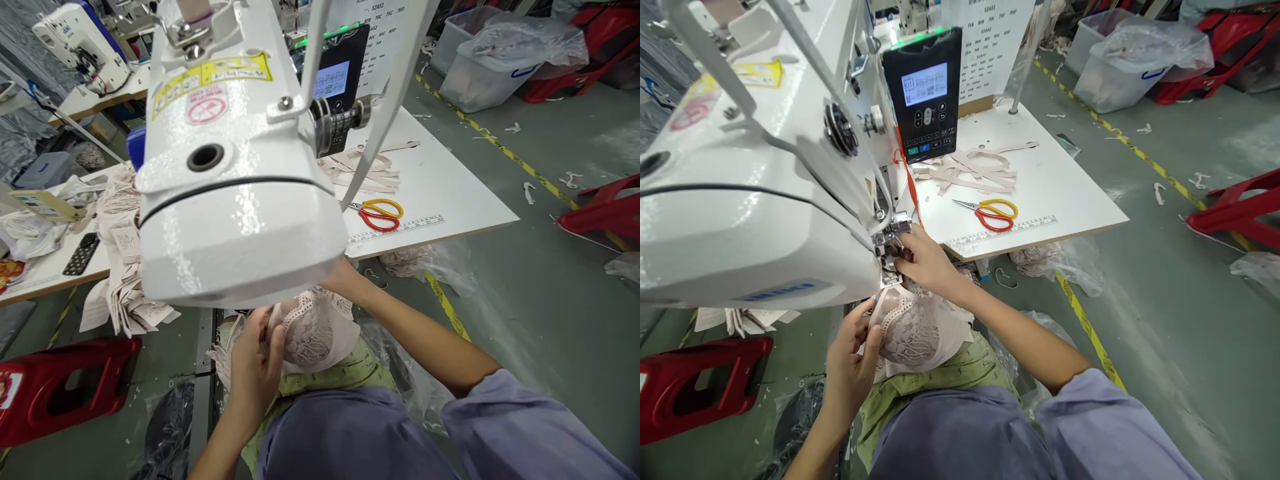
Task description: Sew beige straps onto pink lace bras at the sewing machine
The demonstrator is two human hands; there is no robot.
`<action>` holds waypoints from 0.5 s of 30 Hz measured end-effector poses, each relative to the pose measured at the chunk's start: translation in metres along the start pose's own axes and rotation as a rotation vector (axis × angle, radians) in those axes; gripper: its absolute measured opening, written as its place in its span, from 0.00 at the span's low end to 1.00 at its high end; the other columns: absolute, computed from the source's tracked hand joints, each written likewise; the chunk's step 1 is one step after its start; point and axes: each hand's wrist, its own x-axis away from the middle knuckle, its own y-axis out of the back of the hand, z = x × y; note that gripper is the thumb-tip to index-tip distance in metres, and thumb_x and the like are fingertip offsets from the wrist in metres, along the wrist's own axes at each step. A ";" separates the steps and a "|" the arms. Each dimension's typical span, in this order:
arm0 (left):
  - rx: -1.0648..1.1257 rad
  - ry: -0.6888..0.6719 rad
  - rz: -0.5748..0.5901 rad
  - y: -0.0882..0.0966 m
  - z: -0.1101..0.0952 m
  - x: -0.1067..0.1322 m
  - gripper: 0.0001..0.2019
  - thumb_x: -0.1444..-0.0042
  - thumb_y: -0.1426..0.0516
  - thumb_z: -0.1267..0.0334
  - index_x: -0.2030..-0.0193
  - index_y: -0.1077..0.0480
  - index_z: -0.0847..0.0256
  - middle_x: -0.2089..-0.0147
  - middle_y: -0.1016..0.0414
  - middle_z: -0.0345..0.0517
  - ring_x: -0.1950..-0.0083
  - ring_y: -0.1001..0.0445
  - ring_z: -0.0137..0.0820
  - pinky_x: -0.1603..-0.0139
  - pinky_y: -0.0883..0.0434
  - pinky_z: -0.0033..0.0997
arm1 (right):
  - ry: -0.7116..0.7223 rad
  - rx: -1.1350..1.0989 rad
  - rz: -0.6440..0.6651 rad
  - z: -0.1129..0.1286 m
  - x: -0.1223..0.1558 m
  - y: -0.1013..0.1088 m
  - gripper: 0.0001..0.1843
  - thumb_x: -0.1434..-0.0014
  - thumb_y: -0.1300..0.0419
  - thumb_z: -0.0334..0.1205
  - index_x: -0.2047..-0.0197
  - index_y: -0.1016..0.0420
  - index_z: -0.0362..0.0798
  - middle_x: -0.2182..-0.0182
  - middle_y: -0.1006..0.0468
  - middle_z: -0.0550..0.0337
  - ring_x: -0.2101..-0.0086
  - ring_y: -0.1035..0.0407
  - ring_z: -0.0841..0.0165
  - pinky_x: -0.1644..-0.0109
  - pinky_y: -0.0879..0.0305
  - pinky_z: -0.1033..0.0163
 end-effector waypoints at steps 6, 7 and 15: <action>-0.340 -0.321 -0.287 -0.021 -0.010 0.005 0.19 0.37 0.44 0.63 0.39 0.35 0.61 0.43 0.29 0.60 0.41 0.31 0.45 0.42 0.33 0.46 | 0.044 0.011 -0.018 -0.012 0.003 -0.007 0.02 0.46 0.42 0.33 0.67 0.31 0.50 0.64 0.30 0.58 0.67 0.34 0.66 0.60 0.30 0.59; -0.386 -0.361 -0.272 -0.026 -0.014 0.005 0.21 0.37 0.43 0.63 0.38 0.36 0.62 0.42 0.30 0.61 0.40 0.32 0.46 0.40 0.35 0.47 | 0.055 0.020 -0.033 -0.013 0.004 -0.009 0.03 0.46 0.42 0.33 0.67 0.32 0.50 0.65 0.31 0.58 0.68 0.34 0.66 0.61 0.31 0.59; -0.572 -0.347 -0.227 -0.042 -0.024 0.004 0.25 0.38 0.41 0.59 0.35 0.34 0.64 0.39 0.34 0.63 0.39 0.35 0.50 0.38 0.39 0.50 | 0.089 0.059 -0.063 -0.004 0.004 -0.010 0.04 0.45 0.44 0.32 0.70 0.35 0.50 0.67 0.33 0.58 0.66 0.34 0.65 0.66 0.33 0.61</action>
